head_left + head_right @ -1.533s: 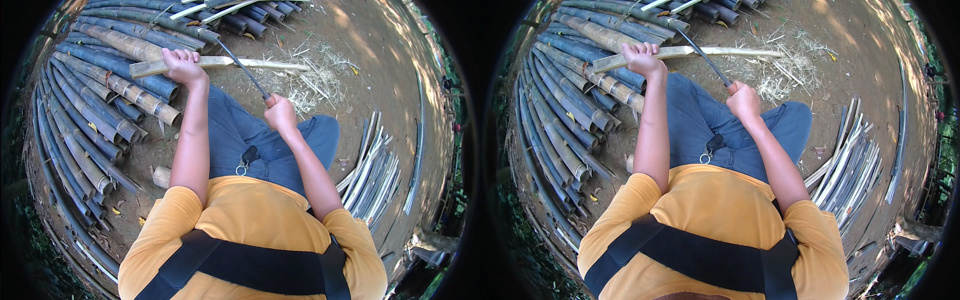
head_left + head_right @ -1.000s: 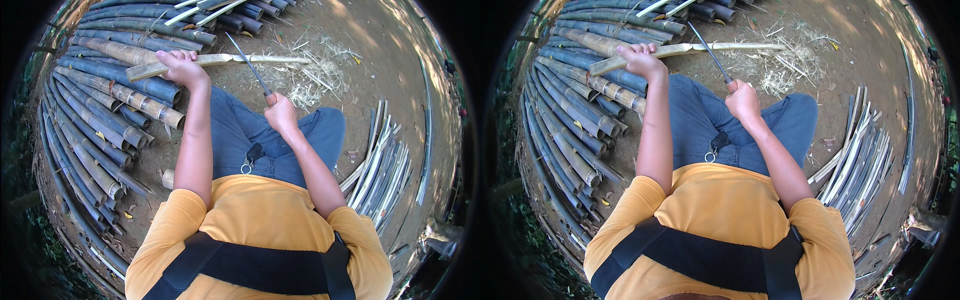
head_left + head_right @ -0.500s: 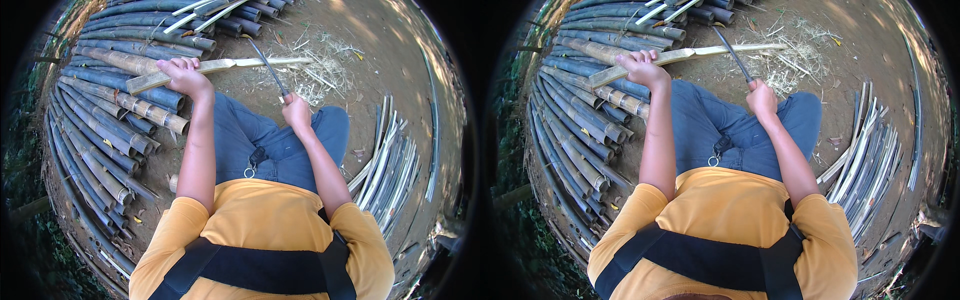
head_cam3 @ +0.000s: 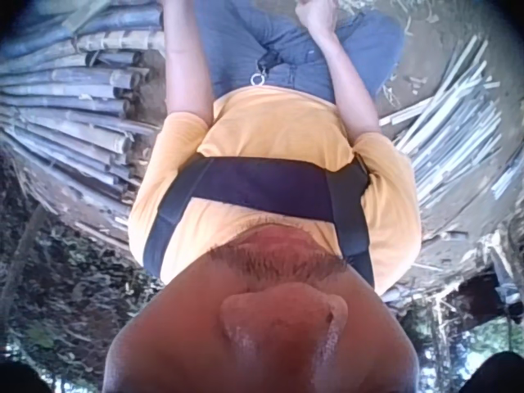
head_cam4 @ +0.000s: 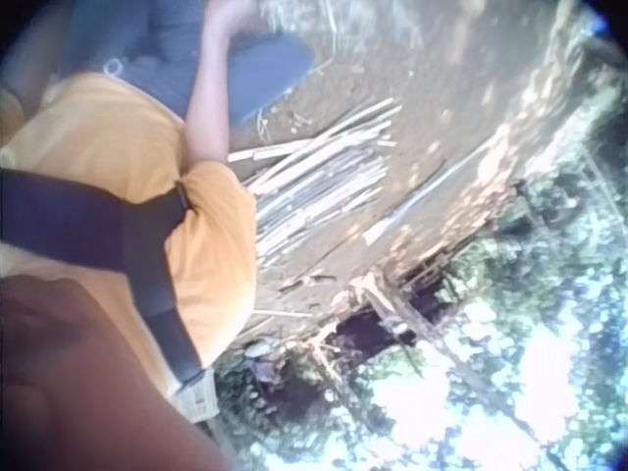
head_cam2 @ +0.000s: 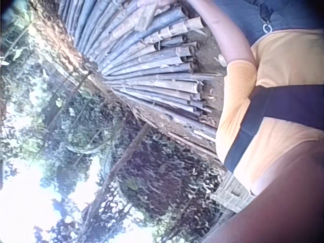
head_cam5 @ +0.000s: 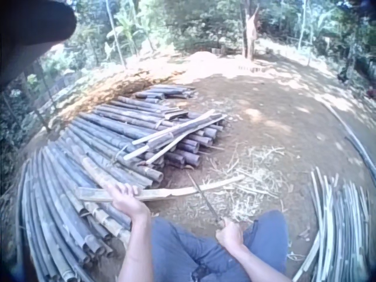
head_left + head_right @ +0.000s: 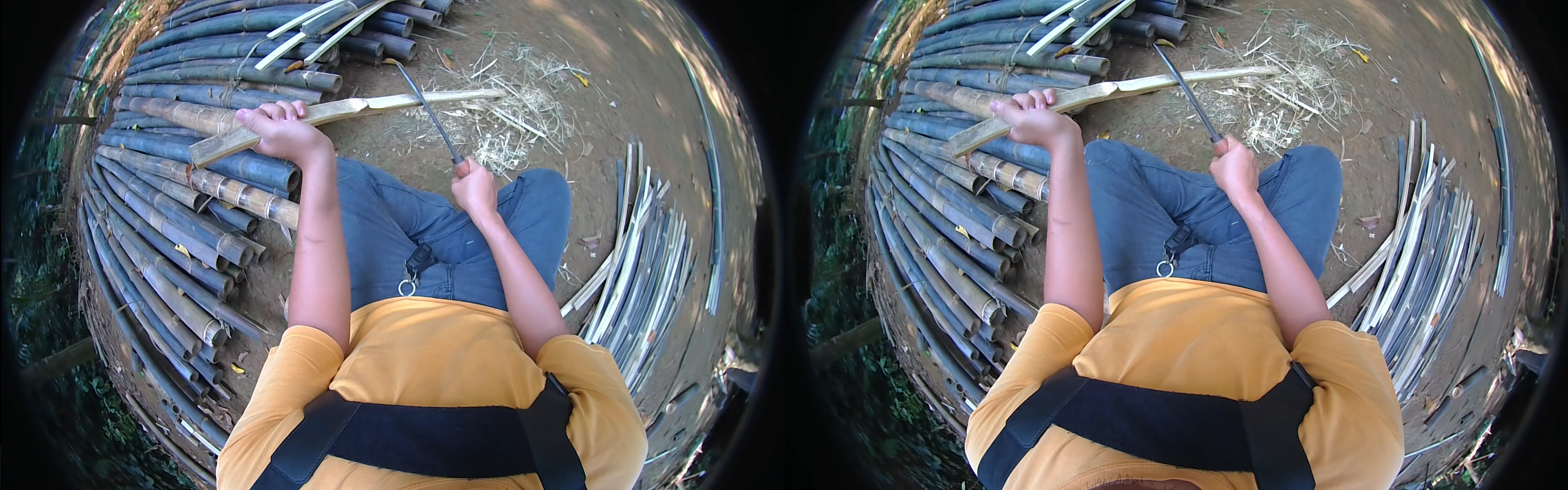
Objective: The person sits on the ground and uses a knife to strip a thin layer of outer skin from a long bamboo stalk, pulling the knife along the length of the stalk while holding it with the other hand.
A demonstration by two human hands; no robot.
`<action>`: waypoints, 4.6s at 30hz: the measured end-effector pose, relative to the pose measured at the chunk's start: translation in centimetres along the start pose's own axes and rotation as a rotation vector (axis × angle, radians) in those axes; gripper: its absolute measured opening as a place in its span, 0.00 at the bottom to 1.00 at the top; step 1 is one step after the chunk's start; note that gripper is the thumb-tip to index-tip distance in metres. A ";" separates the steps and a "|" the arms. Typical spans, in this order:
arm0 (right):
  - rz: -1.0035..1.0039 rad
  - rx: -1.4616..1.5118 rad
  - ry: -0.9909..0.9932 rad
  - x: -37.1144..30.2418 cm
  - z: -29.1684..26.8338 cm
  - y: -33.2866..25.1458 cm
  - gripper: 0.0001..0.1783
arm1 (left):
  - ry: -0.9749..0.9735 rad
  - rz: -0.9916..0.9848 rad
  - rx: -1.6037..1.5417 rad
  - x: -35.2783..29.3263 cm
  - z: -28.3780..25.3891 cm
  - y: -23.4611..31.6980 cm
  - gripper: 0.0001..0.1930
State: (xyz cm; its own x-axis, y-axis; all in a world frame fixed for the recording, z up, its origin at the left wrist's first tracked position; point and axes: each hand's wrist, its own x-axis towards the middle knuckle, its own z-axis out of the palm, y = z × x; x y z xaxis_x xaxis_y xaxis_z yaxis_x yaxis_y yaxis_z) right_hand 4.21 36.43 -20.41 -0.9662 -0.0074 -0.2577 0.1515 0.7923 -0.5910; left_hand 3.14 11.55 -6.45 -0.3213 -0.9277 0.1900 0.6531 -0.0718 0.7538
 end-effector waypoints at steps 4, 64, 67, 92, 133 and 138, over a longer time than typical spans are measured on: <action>0.111 0.040 0.023 4.8 0.4 2.4 0.11 | 0.020 -0.047 0.003 0.1 -0.2 0.0 0.24; 0.037 -0.265 -0.107 14.6 -3.5 7.6 0.12 | 0.018 -0.085 0.025 3.2 -3.1 -1.8 0.22; -0.113 -0.306 -0.180 14.4 -3.5 8.2 0.12 | 0.032 -0.047 0.078 3.3 -2.7 -1.8 0.23; 0.134 -0.173 0.090 16.0 -4.2 9.3 0.18 | -0.174 -0.147 -0.078 4.1 -2.4 -1.0 0.22; 0.267 -0.408 -0.036 11.0 -16.7 17.6 0.26 | -0.684 -0.164 0.577 9.4 -3.6 1.6 0.15; 0.138 -0.460 -0.170 10.5 -16.1 9.9 0.23 | -0.691 -0.163 0.577 9.0 -2.5 1.7 0.15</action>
State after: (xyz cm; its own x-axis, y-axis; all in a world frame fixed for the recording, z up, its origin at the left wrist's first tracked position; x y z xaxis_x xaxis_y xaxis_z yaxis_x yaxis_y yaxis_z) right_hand -7.79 54.03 -16.71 -0.8905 0.0472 -0.4526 0.1307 0.9792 -0.1549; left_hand 3.10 2.20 -5.07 -0.8396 -0.4832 0.2481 0.1798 0.1837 0.9664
